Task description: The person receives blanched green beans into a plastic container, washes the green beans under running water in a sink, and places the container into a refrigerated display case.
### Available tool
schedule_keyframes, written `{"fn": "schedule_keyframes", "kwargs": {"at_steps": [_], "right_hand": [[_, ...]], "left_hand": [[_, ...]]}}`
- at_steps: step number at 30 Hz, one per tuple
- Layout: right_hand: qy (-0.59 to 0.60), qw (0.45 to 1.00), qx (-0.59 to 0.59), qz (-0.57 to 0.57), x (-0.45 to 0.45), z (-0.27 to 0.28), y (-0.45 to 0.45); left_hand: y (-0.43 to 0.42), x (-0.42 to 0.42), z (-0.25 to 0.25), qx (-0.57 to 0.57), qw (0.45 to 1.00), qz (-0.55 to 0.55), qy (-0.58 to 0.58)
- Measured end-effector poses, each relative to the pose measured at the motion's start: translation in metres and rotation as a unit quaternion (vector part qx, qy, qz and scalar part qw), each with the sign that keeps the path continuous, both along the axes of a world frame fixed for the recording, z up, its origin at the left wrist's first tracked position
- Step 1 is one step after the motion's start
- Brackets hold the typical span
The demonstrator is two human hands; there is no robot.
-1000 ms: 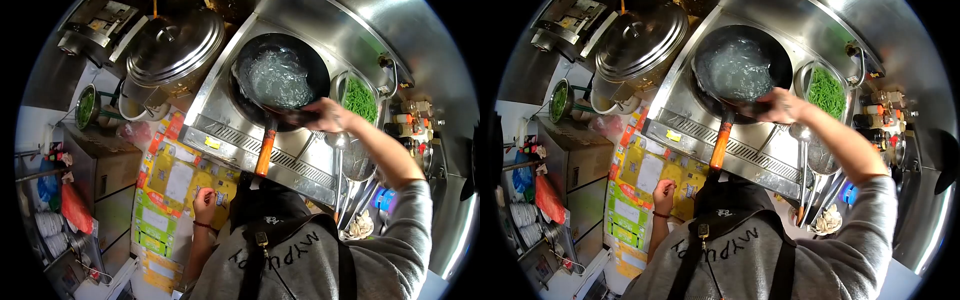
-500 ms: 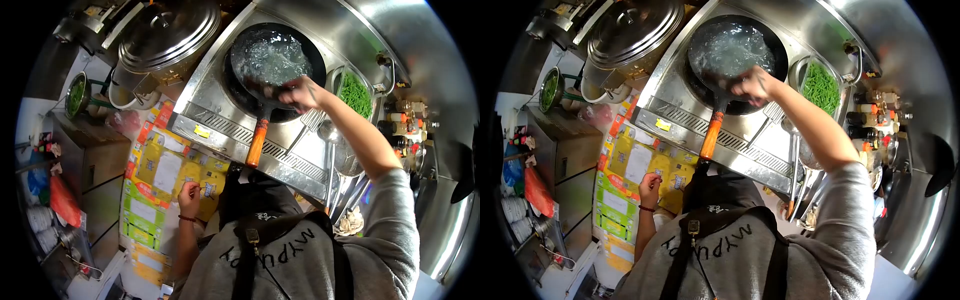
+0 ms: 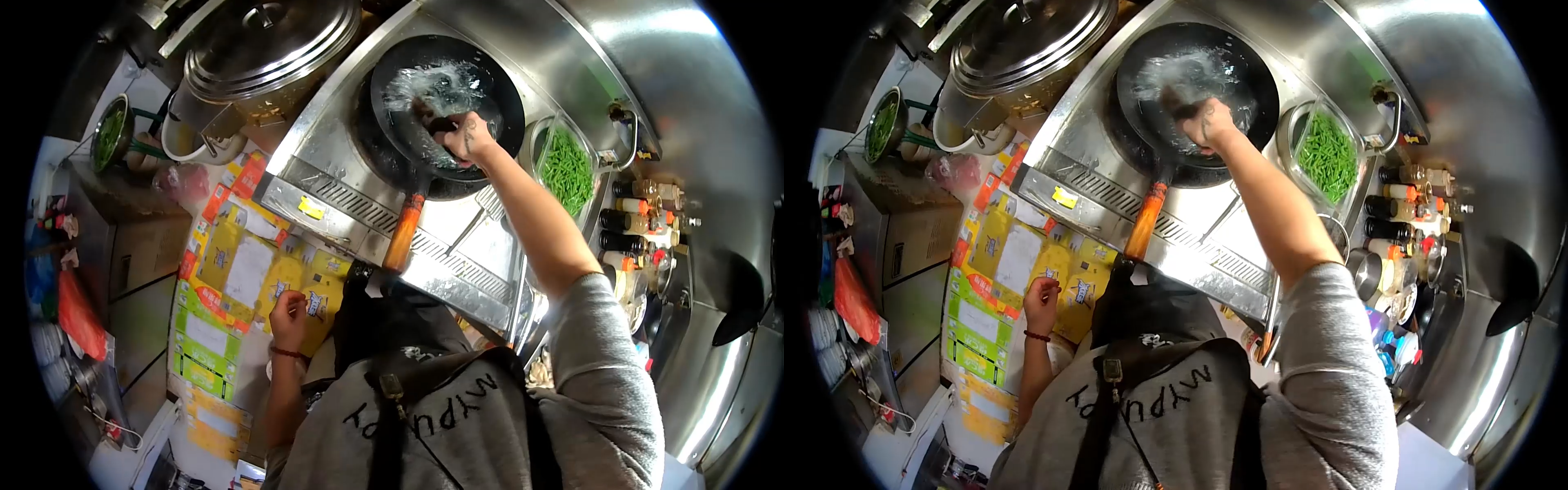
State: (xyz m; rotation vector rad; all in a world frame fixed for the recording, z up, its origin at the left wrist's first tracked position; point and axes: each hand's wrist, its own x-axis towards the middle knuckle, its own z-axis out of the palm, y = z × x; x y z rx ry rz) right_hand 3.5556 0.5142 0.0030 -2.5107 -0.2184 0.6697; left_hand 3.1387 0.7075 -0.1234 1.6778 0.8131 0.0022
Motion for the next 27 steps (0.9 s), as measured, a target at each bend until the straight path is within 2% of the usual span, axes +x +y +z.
{"fn": "schedule_keyframes", "kwargs": {"at_steps": [1, 2, 3, 4, 6, 7, 8, 9, 10, 11, 12, 14, 15, 16, 18, 20, 21, 22, 24, 25, 27], "right_hand": [[0.011, 0.998, 0.002, 0.061, 0.003, -0.017, -0.019], [0.104, 0.992, 0.036, 0.061, -0.017, 0.021, -0.026], [0.155, 0.982, -0.01, 0.103, -0.022, 0.042, -0.041], [0.094, 0.972, -0.028, 0.214, -0.023, 0.051, -0.064], [0.103, 0.953, -0.131, 0.254, -0.01, 0.084, -0.106], [-0.03, 0.908, -0.165, 0.384, 0.013, 0.08, -0.139], [0.03, 0.921, -0.232, 0.312, 0.029, 0.094, -0.148], [-0.057, 0.883, -0.321, 0.338, 0.048, 0.099, -0.158], [-0.115, 0.861, -0.346, 0.354, 0.063, 0.095, -0.162], [-0.009, 0.895, -0.351, 0.276, 0.047, 0.114, -0.133], [0.094, 0.912, -0.35, 0.194, 0.027, 0.134, -0.1], [0.171, 0.926, -0.274, 0.194, 0.011, 0.129, -0.098], [0.174, 0.938, -0.157, 0.257, 0.005, 0.124, -0.103], [0.201, 0.946, -0.161, 0.199, -0.017, 0.148, -0.078], [0.068, 0.919, -0.153, 0.358, 0.0, 0.127, -0.108], [0.069, 0.937, -0.239, 0.246, 0.025, 0.113, -0.128], [0.014, 0.92, -0.32, 0.228, 0.027, 0.11, -0.127], [0.01, 0.92, -0.318, 0.23, 0.026, 0.102, -0.121], [0.004, 0.896, -0.125, 0.427, 0.019, 0.078, -0.113], [0.165, 0.937, -0.197, 0.238, -0.025, 0.137, -0.05], [0.111, 0.924, -0.191, 0.312, -0.007, 0.117, -0.071]], "left_hand": [[0.001, -0.002, -0.006, -0.003, 1.0, -0.004, 0.0], [0.001, 0.0, -0.014, 0.011, 1.0, -0.006, -0.012], [-0.001, 0.001, -0.02, 0.023, 0.999, -0.004, -0.025], [-0.002, 0.006, -0.019, 0.015, 1.0, -0.001, -0.027], [-0.003, 0.017, -0.013, 0.041, 0.999, -0.027, -0.009], [-0.004, 0.018, -0.019, 0.023, 0.999, -0.016, -0.026], [-0.006, 0.02, -0.022, 0.018, 0.999, -0.012, -0.025], [-0.007, 0.022, -0.023, 0.023, 0.999, -0.025, -0.016], [-0.008, 0.025, -0.024, 0.029, 0.999, -0.04, -0.009], [-0.009, 0.027, -0.022, 0.013, 0.999, -0.036, -0.011], [-0.011, 0.029, -0.017, 0.011, 0.999, -0.033, -0.012], [-0.013, 0.03, -0.007, 0.002, 0.999, -0.025, -0.029], [-0.012, 0.027, -0.01, 0.0, 0.999, -0.023, -0.029], [-0.009, 0.024, -0.014, 0.013, 0.999, -0.03, -0.015], [-0.008, 0.02, -0.023, 0.027, 0.999, -0.04, -0.001], [-0.005, 0.02, -0.028, 0.0, 1.0, -0.022, -0.015], [-0.004, 0.018, -0.027, 0.001, 1.0, -0.021, -0.015], [-0.003, 0.02, -0.026, 0.014, 0.999, -0.034, -0.007], [-0.001, 0.023, -0.027, 0.032, 0.999, -0.044, 0.0], [0.0, 0.021, -0.028, 0.024, 0.999, -0.042, -0.004], [0.0, 0.018, -0.028, 0.017, 0.999, -0.049, -0.006]]}}
